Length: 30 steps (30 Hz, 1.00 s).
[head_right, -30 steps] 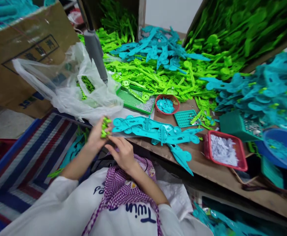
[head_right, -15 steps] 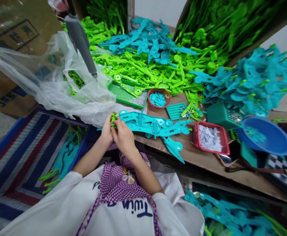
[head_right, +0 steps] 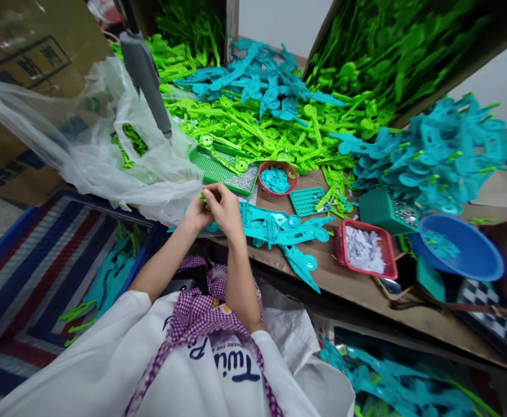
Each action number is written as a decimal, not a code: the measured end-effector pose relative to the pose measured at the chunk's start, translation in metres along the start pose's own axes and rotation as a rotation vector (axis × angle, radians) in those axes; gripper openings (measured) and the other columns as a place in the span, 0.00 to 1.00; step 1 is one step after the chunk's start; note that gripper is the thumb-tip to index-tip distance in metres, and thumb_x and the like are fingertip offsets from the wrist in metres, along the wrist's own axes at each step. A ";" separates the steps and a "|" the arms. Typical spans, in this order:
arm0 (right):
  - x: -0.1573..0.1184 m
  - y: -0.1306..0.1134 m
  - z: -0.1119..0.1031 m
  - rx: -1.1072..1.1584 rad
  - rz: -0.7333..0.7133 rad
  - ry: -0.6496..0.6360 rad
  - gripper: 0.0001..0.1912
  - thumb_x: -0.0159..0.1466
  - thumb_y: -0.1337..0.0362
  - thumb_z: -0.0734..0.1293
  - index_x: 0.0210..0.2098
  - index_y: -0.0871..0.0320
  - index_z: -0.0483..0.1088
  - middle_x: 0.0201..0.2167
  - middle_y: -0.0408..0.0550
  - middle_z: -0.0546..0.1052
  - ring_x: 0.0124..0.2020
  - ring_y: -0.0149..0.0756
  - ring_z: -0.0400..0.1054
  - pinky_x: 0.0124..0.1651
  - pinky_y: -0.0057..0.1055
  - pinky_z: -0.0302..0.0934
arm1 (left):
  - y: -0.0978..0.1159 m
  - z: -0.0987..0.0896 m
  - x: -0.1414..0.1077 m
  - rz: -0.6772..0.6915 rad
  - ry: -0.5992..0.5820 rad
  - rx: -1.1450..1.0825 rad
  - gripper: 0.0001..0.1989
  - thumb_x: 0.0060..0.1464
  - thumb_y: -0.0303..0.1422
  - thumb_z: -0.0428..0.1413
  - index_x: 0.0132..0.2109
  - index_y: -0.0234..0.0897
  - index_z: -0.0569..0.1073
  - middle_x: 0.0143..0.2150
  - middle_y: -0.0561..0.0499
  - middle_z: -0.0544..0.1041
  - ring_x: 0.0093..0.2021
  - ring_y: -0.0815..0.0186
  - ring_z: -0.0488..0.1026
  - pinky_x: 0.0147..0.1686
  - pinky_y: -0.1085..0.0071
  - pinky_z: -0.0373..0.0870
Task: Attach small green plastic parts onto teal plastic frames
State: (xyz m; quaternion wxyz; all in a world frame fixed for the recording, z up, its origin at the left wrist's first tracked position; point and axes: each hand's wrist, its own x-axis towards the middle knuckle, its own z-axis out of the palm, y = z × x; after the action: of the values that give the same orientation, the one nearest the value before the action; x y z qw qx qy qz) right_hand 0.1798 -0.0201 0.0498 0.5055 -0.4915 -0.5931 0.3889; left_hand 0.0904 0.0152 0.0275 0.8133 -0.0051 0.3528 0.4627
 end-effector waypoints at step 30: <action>0.030 0.013 -0.057 -0.460 -0.048 0.441 0.25 0.65 0.40 0.59 0.33 0.56 0.64 0.27 0.45 0.72 0.30 0.35 0.67 0.37 0.31 0.58 | -0.028 0.059 0.001 0.361 -0.164 0.334 0.04 0.60 0.29 0.57 0.37 0.35 0.69 0.26 0.58 0.64 0.19 0.80 0.59 0.13 0.83 0.44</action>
State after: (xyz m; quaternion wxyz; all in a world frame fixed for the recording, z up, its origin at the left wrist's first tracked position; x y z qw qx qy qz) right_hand 0.2386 0.0101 0.0544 0.5067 -0.6511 -0.5529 0.1164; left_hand 0.1449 0.0194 0.0623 0.7329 0.2298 0.3525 0.5346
